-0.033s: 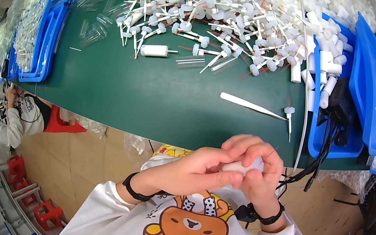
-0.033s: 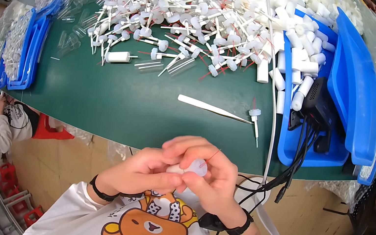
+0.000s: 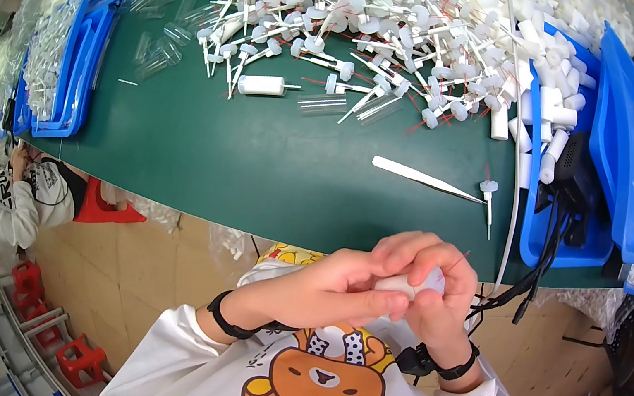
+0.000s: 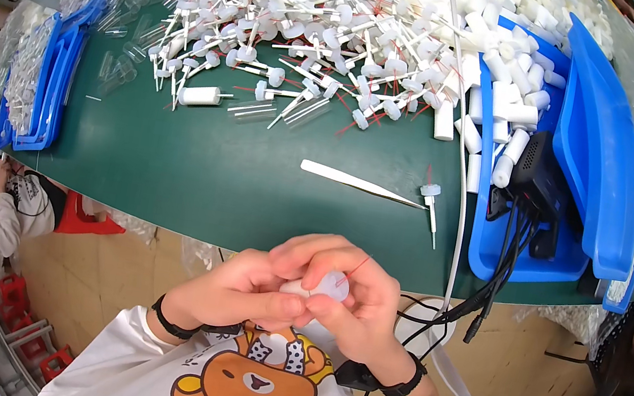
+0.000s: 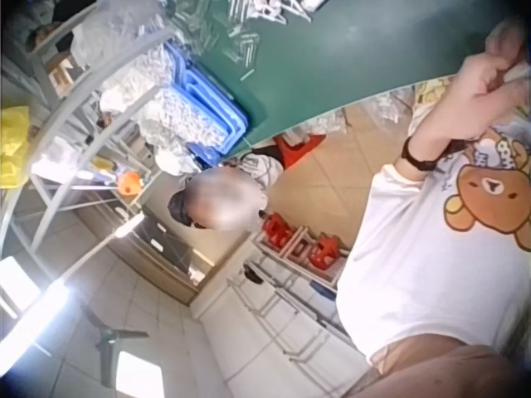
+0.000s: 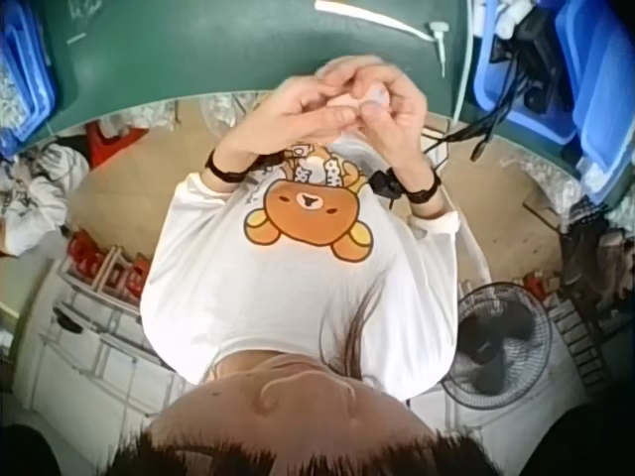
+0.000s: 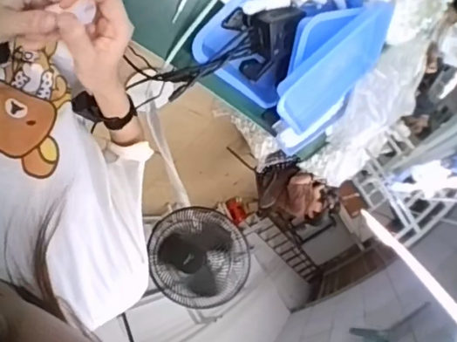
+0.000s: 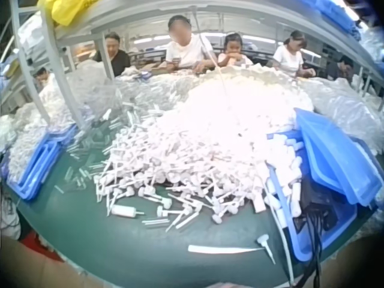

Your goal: The person assembles small white cylindrical components by hand. They pick up a white cylinder and a thin rod, insert the rod into the cylinder, and then use tweezers to adjust a red wire inside the assembly. The person repeats this process with multiple components on a green workbench.

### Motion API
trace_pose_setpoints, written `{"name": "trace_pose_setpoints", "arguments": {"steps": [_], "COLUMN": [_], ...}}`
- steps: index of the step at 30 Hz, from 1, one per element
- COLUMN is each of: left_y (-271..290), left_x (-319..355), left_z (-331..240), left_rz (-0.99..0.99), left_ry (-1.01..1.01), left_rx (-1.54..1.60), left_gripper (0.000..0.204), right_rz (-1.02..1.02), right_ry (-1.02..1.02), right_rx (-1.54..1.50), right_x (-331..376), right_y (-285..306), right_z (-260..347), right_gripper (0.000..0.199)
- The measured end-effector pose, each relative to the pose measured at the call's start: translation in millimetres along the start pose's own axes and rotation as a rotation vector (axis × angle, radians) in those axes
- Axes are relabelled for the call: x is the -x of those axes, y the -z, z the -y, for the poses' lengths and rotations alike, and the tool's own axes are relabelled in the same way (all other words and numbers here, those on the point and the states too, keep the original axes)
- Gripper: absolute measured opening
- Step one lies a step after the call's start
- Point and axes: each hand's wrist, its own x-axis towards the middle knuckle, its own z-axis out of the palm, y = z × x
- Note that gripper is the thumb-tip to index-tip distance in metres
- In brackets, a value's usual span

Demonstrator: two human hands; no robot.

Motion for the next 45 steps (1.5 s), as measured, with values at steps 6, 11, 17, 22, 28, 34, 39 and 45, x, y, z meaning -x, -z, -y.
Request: {"name": "trace_pose_setpoints", "arguments": {"steps": [6, 11, 17, 22, 28, 34, 39, 45], "left_y": [0, -6, -7, -7, 9, 11, 31, 24], "left_x": [2, 2, 2, -1, 24, 33, 32, 16], "left_z": [0, -1, 1, 2, 33, 76, 97, 89], "left_rz": [-0.018, -0.032, -0.052, -0.148, 0.015, -0.13, -0.091, -0.221], "left_ry": [0.034, -0.126, -0.243, -0.355, 0.001, 0.0, 0.112, 0.141], "left_rx": [0.082, -0.222, -0.403, -0.638, -0.321, -0.199, -0.016, 0.067], "left_gripper": [0.022, 0.026, 0.029, 0.028, 0.027, 0.025, 0.027, 0.019], "right_rz": [-0.018, 0.071, 0.026, -0.049, -0.009, -0.003, -0.142, -0.342], "right_ry": [0.009, 0.068, 0.016, -0.197, -0.552, -0.82, -0.869, -0.878], "right_rx": [0.063, 0.007, -0.131, -0.286, -0.255, -0.229, -0.068, -0.039], "right_x": [1, -2, 6, 12, 28, 42, 39, 32], "right_y": [1, 7, 5, -4, -12, -13, -19, -19], "right_z": [-2, -1, -12, -11, 2, -17, -33, -41], "right_gripper": [0.017, 0.029, 0.034, 0.037, 0.035, 0.045, 0.042, 0.029]}}
